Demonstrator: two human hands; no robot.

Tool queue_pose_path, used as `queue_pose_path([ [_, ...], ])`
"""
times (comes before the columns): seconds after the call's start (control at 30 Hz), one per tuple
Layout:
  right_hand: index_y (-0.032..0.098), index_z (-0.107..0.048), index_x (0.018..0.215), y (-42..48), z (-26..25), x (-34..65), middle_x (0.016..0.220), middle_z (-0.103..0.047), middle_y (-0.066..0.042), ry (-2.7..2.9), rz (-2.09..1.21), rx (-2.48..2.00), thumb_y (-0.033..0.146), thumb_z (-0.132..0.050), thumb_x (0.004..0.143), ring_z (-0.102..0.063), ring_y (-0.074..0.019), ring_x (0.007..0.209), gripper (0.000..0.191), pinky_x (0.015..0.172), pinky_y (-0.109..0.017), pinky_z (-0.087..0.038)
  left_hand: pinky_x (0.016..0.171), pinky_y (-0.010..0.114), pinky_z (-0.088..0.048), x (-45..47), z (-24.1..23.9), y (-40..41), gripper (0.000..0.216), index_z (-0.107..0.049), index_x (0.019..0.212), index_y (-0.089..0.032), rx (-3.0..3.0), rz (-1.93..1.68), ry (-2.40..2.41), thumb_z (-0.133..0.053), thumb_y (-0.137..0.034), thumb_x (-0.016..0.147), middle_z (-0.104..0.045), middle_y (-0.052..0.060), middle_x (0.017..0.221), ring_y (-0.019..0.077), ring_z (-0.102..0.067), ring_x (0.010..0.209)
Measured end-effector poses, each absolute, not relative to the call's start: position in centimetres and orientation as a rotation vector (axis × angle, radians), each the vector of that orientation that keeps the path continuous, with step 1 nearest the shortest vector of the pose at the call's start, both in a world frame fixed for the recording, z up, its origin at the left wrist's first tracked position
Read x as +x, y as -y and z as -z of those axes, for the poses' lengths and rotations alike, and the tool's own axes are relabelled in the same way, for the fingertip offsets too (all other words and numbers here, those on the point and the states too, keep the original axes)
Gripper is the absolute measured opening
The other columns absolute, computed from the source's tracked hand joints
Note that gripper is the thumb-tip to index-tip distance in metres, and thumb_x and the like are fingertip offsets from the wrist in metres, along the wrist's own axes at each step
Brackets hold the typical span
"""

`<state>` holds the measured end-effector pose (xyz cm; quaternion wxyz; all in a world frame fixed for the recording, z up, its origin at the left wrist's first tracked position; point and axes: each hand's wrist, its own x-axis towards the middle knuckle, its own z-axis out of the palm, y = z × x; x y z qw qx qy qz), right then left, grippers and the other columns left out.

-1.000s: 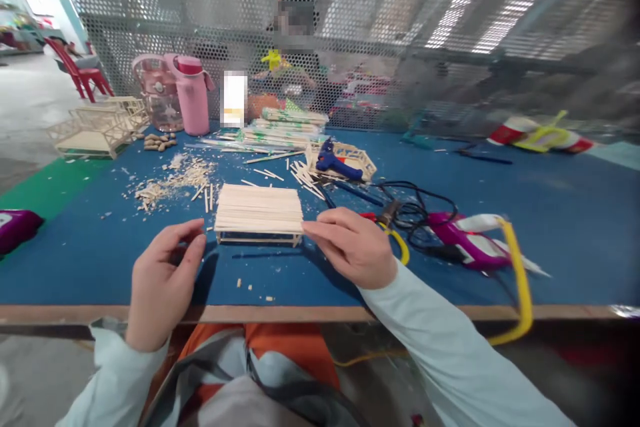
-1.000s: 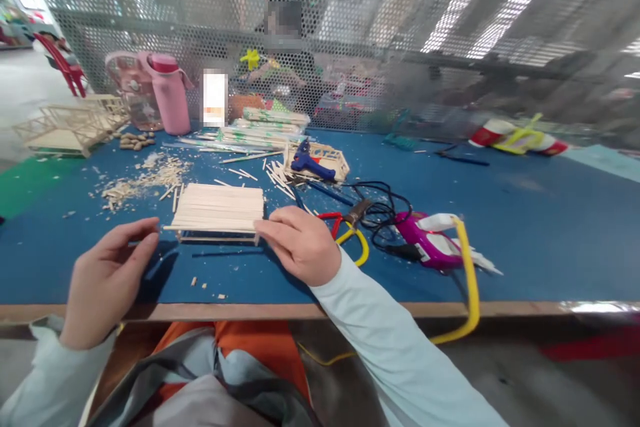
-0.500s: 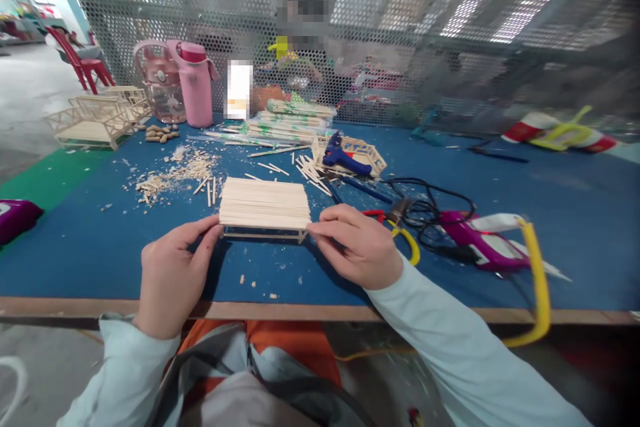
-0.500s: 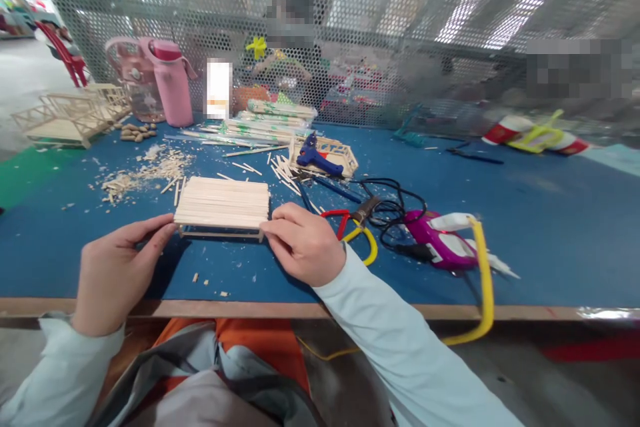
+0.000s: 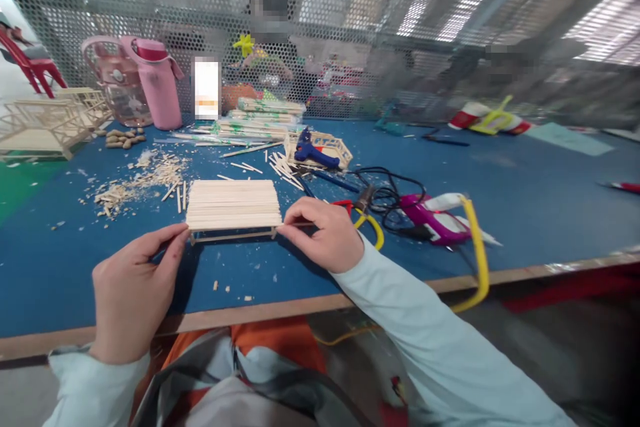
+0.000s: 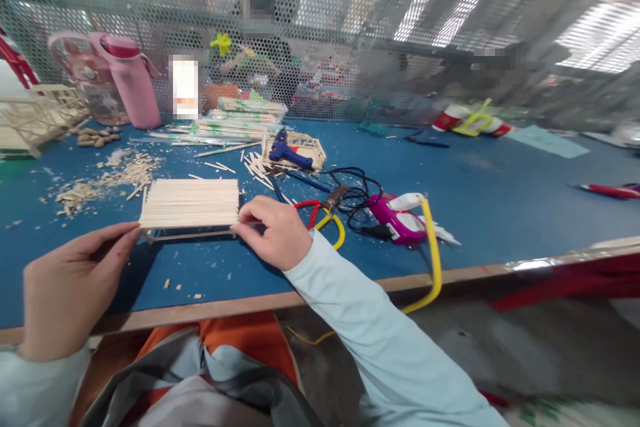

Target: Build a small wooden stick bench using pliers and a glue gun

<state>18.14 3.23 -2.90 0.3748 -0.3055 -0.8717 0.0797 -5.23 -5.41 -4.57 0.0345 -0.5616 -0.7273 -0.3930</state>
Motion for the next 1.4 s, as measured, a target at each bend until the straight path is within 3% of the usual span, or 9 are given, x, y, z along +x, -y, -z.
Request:
queue_pose_path([
  [0.5,0.016,-0.056,0.071,-3.2,2.8,18.2,0.067,-0.058,-0.001,2.219,-0.264,-0.803,0.014,-0.058,0.074,-0.053,-0.0102,0.06,0.003,0.058,-0.022,-0.042,0.062,0.03,-0.044,-5.2,4.4,5.5,0.028,-0.069,0.088,-0.025,-1.707,1.241,2.337,-0.051,-0.045,0.08,-0.07,0.001,0.075,0.0195,-0.063,0.066],
  [0.7,0.017,-0.057,0.071,-3.4,2.8,18.2,0.069,-0.061,-0.002,2.225,-0.294,-0.778,0.016,-0.056,0.078,-0.056,-0.0122,0.064,0.007,0.061,-0.023,-0.044,0.063,0.027,-0.046,-5.3,4.9,5.1,0.021,-0.068,0.083,-0.023,-1.704,1.417,2.178,-0.057,-0.04,0.077,-0.062,0.002,0.087,0.0147,-0.058,0.068],
  [0.9,0.019,-0.053,0.078,-3.3,2.6,18.2,0.065,-0.056,0.001,2.09,-0.335,-0.84,0.02,-0.051,0.084,-0.051,-0.0108,0.056,0.006,0.054,-0.022,-0.041,0.061,0.023,-0.048,-5.4,5.2,4.9,0.026,-0.055,0.1,-0.019,-1.582,1.816,2.288,-0.056,-0.031,0.076,-0.058,0.001,0.081,0.0131,-0.058,0.071],
  [1.23,0.019,-0.052,0.081,-3.3,2.7,18.2,0.062,-0.051,0.002,1.972,-0.318,-0.888,0.022,-0.051,0.084,-0.045,-0.0093,0.05,0.005,0.046,-0.022,-0.034,0.051,0.02,-0.042,-5.5,4.9,5.8,0.02,-0.055,0.091,-0.021,-1.443,2.045,2.332,-0.051,-0.038,0.082,-0.053,-0.004,0.064,0.0096,-0.054,0.054],
  [1.4,0.019,-0.052,0.08,-3.3,2.7,18.2,0.062,-0.051,0.002,1.975,-0.312,-0.888,0.022,-0.051,0.084,-0.044,-0.0091,0.049,0.005,0.046,-0.022,-0.034,0.056,0.021,-0.044,-5.5,4.9,5.8,0.034,-0.054,0.112,-0.021,-1.434,2.043,2.244,-0.051,-0.037,0.083,-0.053,-0.004,0.065,0.0107,-0.055,0.059],
])
